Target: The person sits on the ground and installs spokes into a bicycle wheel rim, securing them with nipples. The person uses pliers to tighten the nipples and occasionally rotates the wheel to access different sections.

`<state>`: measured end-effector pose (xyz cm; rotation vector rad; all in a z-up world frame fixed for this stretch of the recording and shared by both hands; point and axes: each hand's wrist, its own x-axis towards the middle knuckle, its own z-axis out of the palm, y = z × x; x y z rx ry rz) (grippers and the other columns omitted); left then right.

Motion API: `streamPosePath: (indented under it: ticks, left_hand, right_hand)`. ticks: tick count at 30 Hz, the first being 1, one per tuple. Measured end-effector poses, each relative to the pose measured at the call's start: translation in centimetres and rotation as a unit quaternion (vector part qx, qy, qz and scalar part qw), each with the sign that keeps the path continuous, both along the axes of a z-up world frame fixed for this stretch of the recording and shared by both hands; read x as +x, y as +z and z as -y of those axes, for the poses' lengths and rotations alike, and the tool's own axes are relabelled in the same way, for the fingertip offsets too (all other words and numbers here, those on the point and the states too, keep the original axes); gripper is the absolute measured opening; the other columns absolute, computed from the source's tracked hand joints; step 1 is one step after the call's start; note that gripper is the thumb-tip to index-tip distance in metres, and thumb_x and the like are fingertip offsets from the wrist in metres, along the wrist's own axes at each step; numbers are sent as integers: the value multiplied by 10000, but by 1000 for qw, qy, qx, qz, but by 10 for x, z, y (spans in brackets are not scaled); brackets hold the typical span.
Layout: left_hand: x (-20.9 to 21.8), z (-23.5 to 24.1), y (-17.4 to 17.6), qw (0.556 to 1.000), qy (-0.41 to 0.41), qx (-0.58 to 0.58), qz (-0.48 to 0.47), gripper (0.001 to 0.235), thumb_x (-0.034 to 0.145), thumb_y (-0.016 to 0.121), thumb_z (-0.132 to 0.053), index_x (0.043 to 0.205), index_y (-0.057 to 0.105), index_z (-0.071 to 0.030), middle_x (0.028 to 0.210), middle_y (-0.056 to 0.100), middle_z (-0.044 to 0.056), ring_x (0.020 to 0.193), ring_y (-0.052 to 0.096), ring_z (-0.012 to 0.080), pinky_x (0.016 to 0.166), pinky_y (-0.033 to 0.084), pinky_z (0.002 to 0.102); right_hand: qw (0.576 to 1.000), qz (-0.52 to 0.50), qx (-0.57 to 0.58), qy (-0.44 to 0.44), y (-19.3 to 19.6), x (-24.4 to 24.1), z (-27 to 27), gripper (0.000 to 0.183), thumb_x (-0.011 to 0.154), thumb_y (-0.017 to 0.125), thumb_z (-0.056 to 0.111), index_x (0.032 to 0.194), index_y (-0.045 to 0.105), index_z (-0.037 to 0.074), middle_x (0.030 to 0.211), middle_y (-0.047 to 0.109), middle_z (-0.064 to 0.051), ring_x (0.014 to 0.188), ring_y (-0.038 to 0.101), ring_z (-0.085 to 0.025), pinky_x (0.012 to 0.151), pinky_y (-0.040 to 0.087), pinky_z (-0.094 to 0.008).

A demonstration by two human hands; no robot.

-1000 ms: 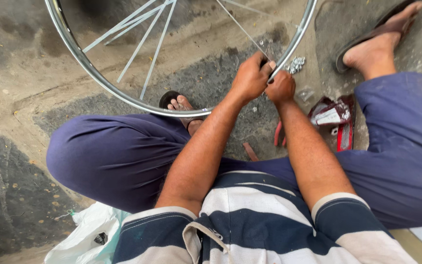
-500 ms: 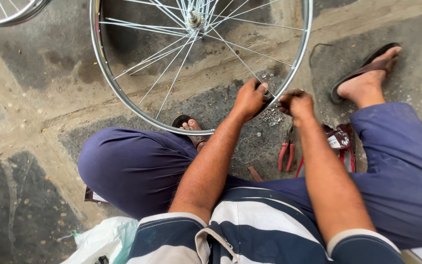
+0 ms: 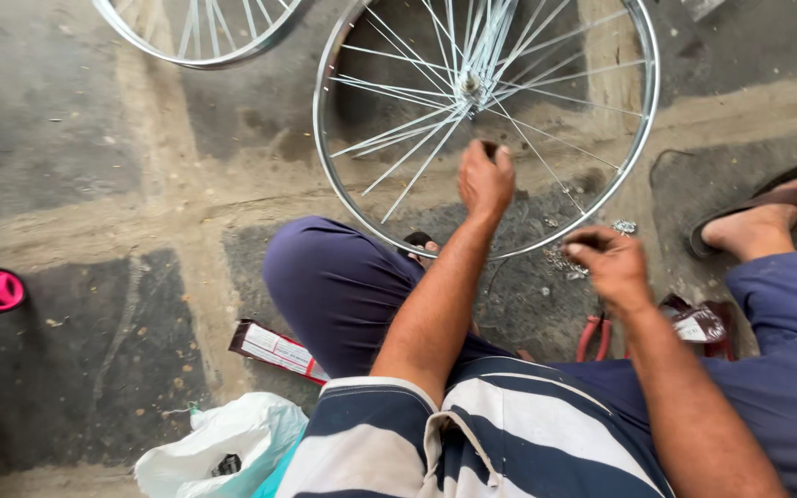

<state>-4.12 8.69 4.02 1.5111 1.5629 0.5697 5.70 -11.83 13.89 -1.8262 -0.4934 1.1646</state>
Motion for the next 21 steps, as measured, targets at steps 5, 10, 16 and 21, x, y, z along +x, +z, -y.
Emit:
streamPosePath:
  ticks: [5,10,16,21]
  left_hand:
    - [-48,-73,-2,966,-45,132,-219,250,815,626,-116,1065,629,-93,1134,623,123,1082,569,277,929,455,454]
    - [-82,-87,-10,933,-133,77,-325,204,941,496,-150,1035,672,-109,1050,684,108,1036,614,287,1062,356,589]
    - [-48,-45,-21,943,-231,-33,-237,258,969,565,-251,1107,690,-72,1054,718,162,941,679,316,795,535,499]
    - [-14,-2,-52,883,-121,-414,188,310,965,677,-290,1108,653,-17,885,718,109,715,686,193,634,542,372]
  right_hand:
    - [945,218,-138,201,-10,-40,-13,150,1000,578,66,1101,689,71,1020,726,-88,852,751,-220,774,608,-373]
    - [923,279,-108,240,-26,-46,-27,107,994,595,65,1068,671,56,1067,680,-127,900,708,-245,794,588,-406]
    - [985,-47,-156,56,-41,-26,-39,140,1026,513,101,1151,573,88,1167,694,-99,900,700,-227,786,594,-382]
    - [987,-54,-141,45,-49,-20,-35,137,1032,537,115,1165,567,94,1188,638,-61,981,611,-161,797,563,-317]
